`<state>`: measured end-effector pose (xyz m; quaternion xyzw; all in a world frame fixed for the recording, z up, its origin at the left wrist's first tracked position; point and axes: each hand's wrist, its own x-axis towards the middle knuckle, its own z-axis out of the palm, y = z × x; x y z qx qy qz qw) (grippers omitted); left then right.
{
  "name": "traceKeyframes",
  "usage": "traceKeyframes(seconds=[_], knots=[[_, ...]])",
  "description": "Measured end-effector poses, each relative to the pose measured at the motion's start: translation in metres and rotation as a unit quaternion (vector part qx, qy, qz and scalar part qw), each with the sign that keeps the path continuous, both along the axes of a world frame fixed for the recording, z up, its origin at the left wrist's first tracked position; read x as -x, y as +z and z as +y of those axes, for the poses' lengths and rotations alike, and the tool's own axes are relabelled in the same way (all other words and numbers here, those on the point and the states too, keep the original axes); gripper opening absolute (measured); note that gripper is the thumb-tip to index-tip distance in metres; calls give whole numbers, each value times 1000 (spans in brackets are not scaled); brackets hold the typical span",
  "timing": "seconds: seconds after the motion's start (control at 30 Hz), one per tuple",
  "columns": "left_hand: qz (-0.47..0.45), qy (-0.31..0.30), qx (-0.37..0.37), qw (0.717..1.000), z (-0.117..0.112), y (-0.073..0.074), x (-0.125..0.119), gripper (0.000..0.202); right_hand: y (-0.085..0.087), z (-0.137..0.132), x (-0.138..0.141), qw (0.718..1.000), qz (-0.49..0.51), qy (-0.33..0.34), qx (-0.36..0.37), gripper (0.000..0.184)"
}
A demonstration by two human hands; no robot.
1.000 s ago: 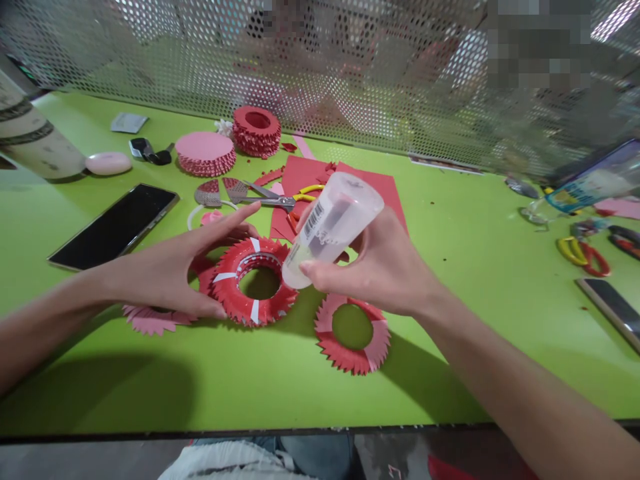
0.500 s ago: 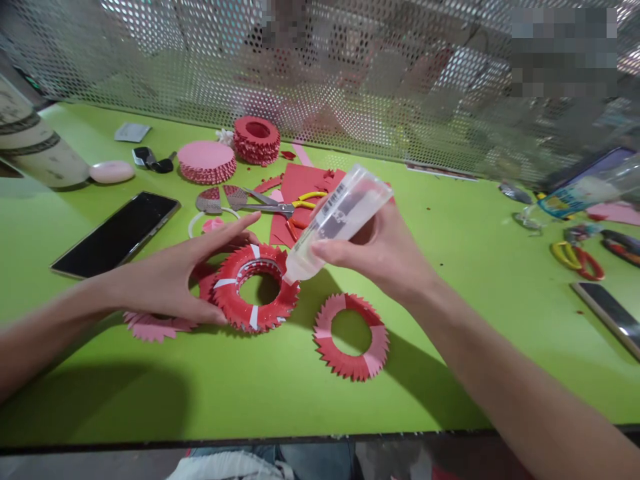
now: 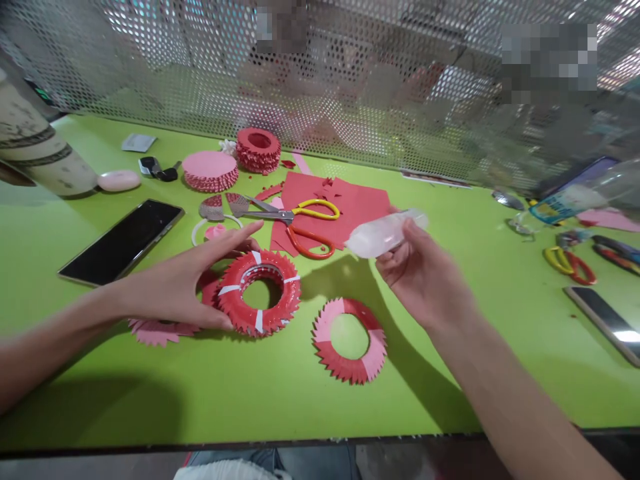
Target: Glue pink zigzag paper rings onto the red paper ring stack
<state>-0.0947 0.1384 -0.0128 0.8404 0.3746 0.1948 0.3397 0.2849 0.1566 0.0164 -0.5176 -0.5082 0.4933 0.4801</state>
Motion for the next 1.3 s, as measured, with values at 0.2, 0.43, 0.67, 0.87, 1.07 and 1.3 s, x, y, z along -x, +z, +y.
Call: traceKeyframes(seconds=[0.2, 0.43, 0.67, 0.87, 1.07, 1.3], knots=[[40, 27, -24, 999, -6, -3, -6, 140, -15, -29, -31, 970, 206, -80, 102, 30], [61, 28, -38, 997, -5, -5, -4, 144, -22, -65, -51, 913, 384, -123, 58, 20], [69, 35, -33, 996, -6, 0, -5, 140, -15, -67, -34, 975, 186, -113, -43, 18], [68, 56, -42, 995, -12, -1, -13, 143, -35, -37, -41, 984, -121, -121, -49, 41], [59, 58, -37, 996, -18, 3, -21, 139, -45, -31, -41, 955, -293, -51, -10, 41], [60, 52, -27, 996, -17, 4, -19, 141, -42, -34, -41, 953, -298, -39, 18, 54]])
